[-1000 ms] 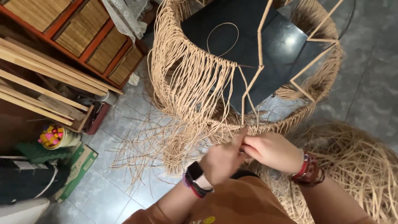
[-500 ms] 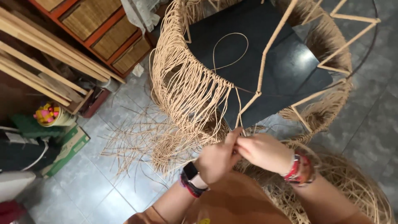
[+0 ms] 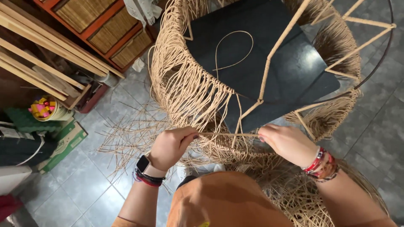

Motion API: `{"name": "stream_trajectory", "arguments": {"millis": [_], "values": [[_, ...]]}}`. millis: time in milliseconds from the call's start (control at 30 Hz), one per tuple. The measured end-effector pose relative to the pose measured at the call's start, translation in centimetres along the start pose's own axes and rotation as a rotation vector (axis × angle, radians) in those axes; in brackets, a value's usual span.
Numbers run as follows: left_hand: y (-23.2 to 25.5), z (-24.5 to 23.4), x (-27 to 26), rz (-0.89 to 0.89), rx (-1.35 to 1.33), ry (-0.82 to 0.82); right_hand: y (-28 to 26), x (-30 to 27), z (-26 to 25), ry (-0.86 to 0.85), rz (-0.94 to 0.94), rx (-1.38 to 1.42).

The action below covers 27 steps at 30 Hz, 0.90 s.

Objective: Weaving natural fiber strands onto a frame to create a lamp shade.

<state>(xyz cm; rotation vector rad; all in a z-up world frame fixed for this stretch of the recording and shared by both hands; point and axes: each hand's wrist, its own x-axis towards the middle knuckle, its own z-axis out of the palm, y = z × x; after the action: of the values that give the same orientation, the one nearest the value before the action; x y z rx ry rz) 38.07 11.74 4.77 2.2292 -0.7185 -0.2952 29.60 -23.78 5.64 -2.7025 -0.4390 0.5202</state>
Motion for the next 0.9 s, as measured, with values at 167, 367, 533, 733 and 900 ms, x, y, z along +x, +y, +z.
{"name": "stream_trajectory", "arguments": {"millis": [167,367,533,733,900], "values": [[-1.2,0.0,0.9,-0.047,-0.035,0.012,1.2,0.7,1.9,0.094,0.0,-0.1],[1.9,-1.6,1.2,0.081,-0.287,-0.199,3.4,-0.6,0.7,0.276,-0.172,0.032],[4.8,2.5,2.0,0.453,-0.047,0.403,4.0,1.0,-1.1,0.436,-0.354,0.171],[3.8,13.4,8.1,0.28,-0.123,0.21,3.6,9.8,-0.1,0.777,0.07,0.387],[1.4,19.2,12.5,-0.093,-0.386,0.037,4.9,13.7,3.0,0.778,0.357,-0.15]]}}
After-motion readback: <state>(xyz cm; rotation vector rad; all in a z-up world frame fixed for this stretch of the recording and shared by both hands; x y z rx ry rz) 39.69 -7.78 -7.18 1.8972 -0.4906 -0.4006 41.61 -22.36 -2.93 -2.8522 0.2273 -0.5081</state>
